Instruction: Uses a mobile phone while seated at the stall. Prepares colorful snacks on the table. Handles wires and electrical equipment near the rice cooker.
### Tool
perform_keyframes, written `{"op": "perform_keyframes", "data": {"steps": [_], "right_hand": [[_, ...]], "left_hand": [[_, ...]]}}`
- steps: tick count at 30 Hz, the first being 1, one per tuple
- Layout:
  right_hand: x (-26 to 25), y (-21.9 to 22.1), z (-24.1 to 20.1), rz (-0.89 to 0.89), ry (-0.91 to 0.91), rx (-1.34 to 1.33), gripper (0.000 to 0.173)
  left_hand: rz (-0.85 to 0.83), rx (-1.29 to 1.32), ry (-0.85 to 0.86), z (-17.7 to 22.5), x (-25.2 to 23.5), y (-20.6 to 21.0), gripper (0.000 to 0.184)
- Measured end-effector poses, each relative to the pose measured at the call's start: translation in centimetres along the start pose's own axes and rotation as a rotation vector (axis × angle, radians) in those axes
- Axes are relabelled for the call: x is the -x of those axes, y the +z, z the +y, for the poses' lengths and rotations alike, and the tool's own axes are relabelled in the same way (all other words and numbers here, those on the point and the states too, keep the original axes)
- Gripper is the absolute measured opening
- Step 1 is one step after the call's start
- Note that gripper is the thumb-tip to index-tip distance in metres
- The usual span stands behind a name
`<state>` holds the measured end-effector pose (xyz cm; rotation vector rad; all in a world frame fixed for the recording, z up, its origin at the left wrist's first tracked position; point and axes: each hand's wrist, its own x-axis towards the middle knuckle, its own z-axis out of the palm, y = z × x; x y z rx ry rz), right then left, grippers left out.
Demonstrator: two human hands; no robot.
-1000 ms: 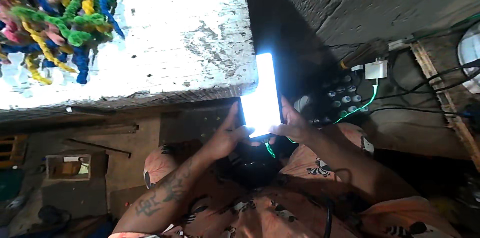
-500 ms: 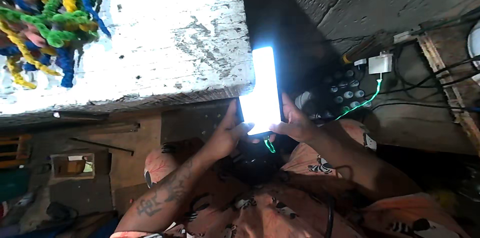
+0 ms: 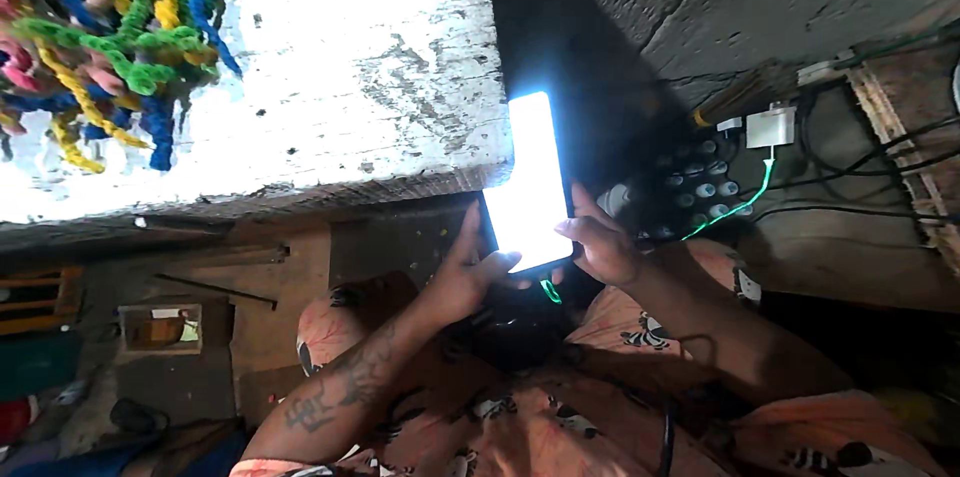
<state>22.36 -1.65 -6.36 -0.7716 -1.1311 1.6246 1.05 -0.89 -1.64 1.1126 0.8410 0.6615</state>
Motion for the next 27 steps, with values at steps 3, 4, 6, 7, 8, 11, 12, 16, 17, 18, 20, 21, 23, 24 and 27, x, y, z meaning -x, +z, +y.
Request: {"op": "perform_keyframes", "data": {"steps": [3,4,6,7,8,11,12,16,17,18,20,21,23,24,27], "right_hand": [[0.21,-0.04,-0.57,-0.088,0.042,0.017,0.084],[0.23,0.12,-0.76,-0.087,0.049,0.027,0.089],[0.24,0.21,-0.7,-0.085,0.047,0.012,0.087],[0.2,0.1,-0.49,-0.097,0.038,-0.012,0.081],[0.09,-0.05,-0.24,-0.106,0.028,-0.042,0.075],[-0.09,-0.03,-0.01,-0.099,0.016,-0.052,0.066],[-0.06,-0.02,-0.04,-0.105,0.012,-0.051,0.067],[0.08,0.25,-0.44,-0.071,0.04,0.008,0.08],[0.06,0.19,-0.34,-0.063,0.035,0.01,0.075],[0.01,0.12,-0.16,-0.061,0.022,0.007,0.068],[-0.05,0.05,0.09,-0.045,0.005,-0.004,0.058],[-0.06,0.06,0.04,-0.041,0.007,0.001,0.057],[0.01,0.05,-0.15,-0.054,0.017,-0.015,0.064],[0.07,0.05,-0.31,-0.066,0.024,-0.018,0.07],[0.15,0.13,-0.63,-0.064,0.046,-0.019,0.076]], "left_hand": [[-0.008,-0.003,0.016,-0.13,0.14,-0.31,0.075],[-0.012,0.001,0.02,-0.15,0.12,-0.41,0.075],[-0.02,0.006,0.026,-0.2,0.09,-0.55,0.075],[-0.024,0.011,0.028,-0.25,0.11,-0.63,0.076],[-0.03,0.015,0.031,-0.31,0.12,-0.71,0.076],[-0.063,0.028,0.047,-0.44,0.12,-0.97,0.072],[-0.064,0.03,0.042,-0.41,0.12,-0.99,0.07],[-0.045,0.039,0.024,-0.29,0.11,-0.84,0.066],[-0.045,0.036,0.02,-0.26,0.13,-0.84,0.068],[-0.044,0.021,0.02,-0.23,0.14,-0.82,0.07],[-0.057,0.026,0.029,-0.42,0.07,-0.94,0.072],[-0.067,0.033,0.033,-0.49,0.0,-0.99,0.072],[-0.079,0.044,0.036,-0.52,-0.14,-1.02,0.073],[-0.082,0.046,0.037,-0.49,-0.19,-1.0,0.073],[-0.079,0.031,0.038,-0.5,-0.26,-0.94,0.073]]}}
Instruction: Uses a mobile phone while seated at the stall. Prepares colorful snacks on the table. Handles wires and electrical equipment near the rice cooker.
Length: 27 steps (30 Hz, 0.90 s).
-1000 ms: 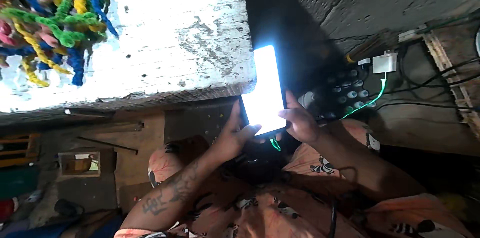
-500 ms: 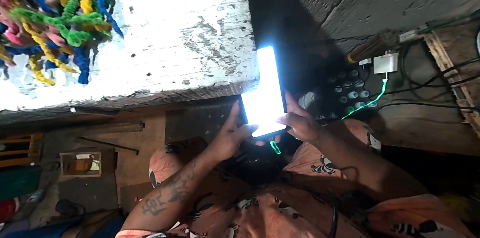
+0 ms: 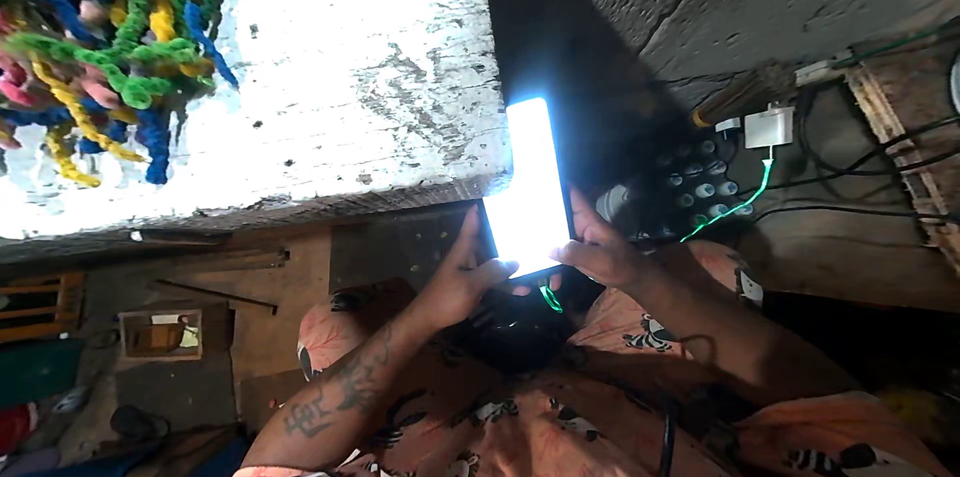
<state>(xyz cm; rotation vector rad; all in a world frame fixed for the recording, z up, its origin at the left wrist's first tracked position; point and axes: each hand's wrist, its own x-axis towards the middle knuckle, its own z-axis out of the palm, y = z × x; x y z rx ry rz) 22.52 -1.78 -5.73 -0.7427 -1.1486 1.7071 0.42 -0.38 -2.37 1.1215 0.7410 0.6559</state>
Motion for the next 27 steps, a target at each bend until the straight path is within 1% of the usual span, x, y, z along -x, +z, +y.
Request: {"op": "perform_keyframes", "data": {"steps": [2,5,7,11,15,18,22,23,25,27], "right_hand": [[0.0,0.0,-0.2,-0.007,0.015,0.003,0.084],[0.1,0.4,-0.5,0.022,0.038,0.046,0.089],[0.1,0.5,-0.6,0.022,0.046,0.058,0.089],[0.2,0.2,-0.3,-0.019,0.013,0.045,0.088],[0.1,0.0,0.0,-0.05,-0.016,0.015,0.09],[0.0,-0.4,0.4,-0.076,-0.034,-0.033,0.081],[-0.1,-0.5,1.1,-0.034,-0.019,-0.145,0.062],[-0.2,-0.6,1.2,-0.029,-0.022,-0.167,0.06],[-0.2,-0.7,1.3,-0.014,-0.027,-0.167,0.055],[-0.2,-0.5,1.1,0.047,-0.022,-0.126,0.05]], "left_hand": [[0.001,-0.004,-0.001,0.0,0.1,0.0,0.074],[0.003,-0.021,0.001,0.0,0.1,0.0,0.074],[0.008,-0.042,0.009,-0.1,0.1,0.0,0.075],[0.055,-0.045,0.01,0.0,-0.1,0.5,0.068],[0.069,-0.046,-0.011,0.3,0.0,0.7,0.07],[0.061,-0.047,-0.006,0.3,0.1,0.5,0.069],[0.063,-0.075,-0.004,0.5,0.2,0.5,0.069],[0.057,-0.073,0.001,0.6,0.2,0.5,0.068],[0.039,-0.073,0.009,0.6,0.1,0.5,0.068],[0.024,-0.06,0.018,0.6,-0.1,0.5,0.068]]}}
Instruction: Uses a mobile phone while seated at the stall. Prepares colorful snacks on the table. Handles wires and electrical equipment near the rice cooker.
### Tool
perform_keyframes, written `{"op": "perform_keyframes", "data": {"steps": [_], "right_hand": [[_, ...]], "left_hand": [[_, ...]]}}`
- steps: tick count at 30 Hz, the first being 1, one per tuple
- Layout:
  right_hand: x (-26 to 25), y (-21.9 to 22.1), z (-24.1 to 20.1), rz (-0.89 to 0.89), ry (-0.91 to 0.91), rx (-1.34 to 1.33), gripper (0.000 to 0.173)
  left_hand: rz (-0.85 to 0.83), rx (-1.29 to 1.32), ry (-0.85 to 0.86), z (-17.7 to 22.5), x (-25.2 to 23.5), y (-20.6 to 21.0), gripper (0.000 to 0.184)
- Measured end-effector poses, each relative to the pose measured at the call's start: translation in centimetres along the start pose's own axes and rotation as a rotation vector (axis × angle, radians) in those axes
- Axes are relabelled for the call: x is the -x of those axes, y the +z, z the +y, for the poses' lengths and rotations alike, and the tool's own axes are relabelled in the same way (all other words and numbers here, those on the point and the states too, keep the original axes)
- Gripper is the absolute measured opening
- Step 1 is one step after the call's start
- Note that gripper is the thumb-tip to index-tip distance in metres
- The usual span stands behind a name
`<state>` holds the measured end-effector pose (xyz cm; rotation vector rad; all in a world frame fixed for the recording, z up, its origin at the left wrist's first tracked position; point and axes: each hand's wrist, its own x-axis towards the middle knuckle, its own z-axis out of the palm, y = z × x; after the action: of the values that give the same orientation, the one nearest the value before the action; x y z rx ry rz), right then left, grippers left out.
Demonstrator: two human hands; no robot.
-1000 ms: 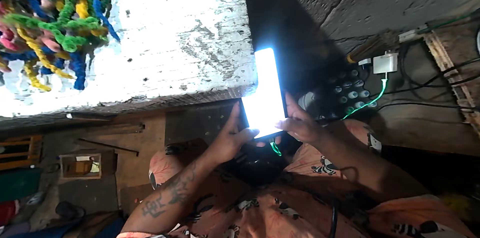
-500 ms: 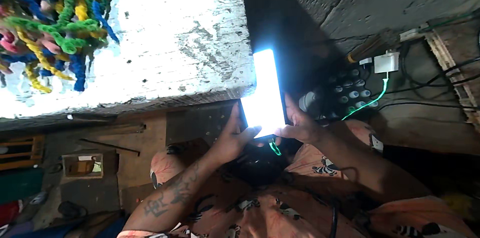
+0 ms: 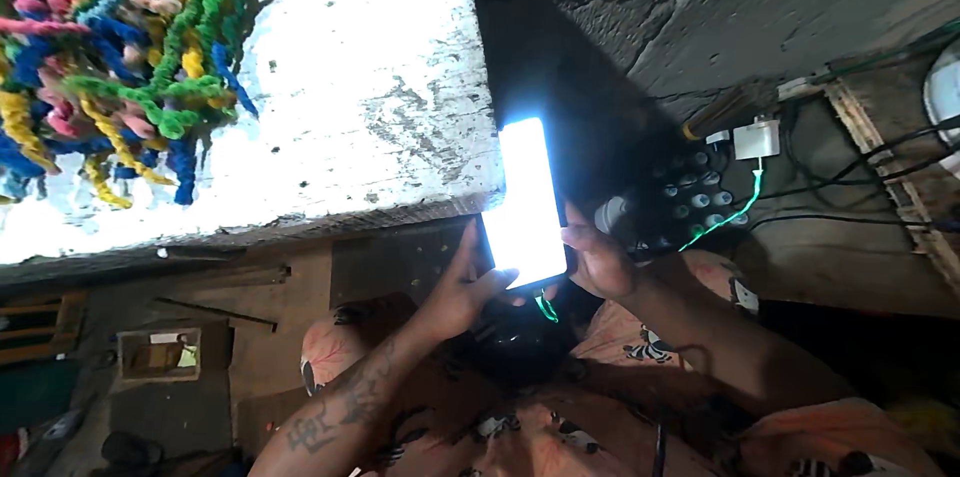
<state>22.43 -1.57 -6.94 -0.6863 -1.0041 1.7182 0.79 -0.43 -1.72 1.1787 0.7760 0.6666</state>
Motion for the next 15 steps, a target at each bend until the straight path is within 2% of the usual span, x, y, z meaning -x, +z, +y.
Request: {"op": "perform_keyframes", "data": {"steps": [4,9,13,15], "right_hand": [[0.1,0.4,-0.5,0.104,0.028,0.098,0.046],[0.4,0.5,-0.2,0.079,0.007,0.082,0.052],[1.3,1.3,-2.7,0.145,-0.05,0.383,0.046],[2.6,0.8,-5.6,0.112,-0.08,0.562,0.052]], "left_hand": [[-0.01,-0.004,0.003,0.2,-0.1,0.3,0.073],[0.033,-0.061,0.03,-0.2,0.2,0.4,0.074],[0.161,-0.029,0.033,-0.8,0.3,1.0,0.058],[0.242,0.029,-0.019,-0.5,-0.1,1.5,0.047]]}}
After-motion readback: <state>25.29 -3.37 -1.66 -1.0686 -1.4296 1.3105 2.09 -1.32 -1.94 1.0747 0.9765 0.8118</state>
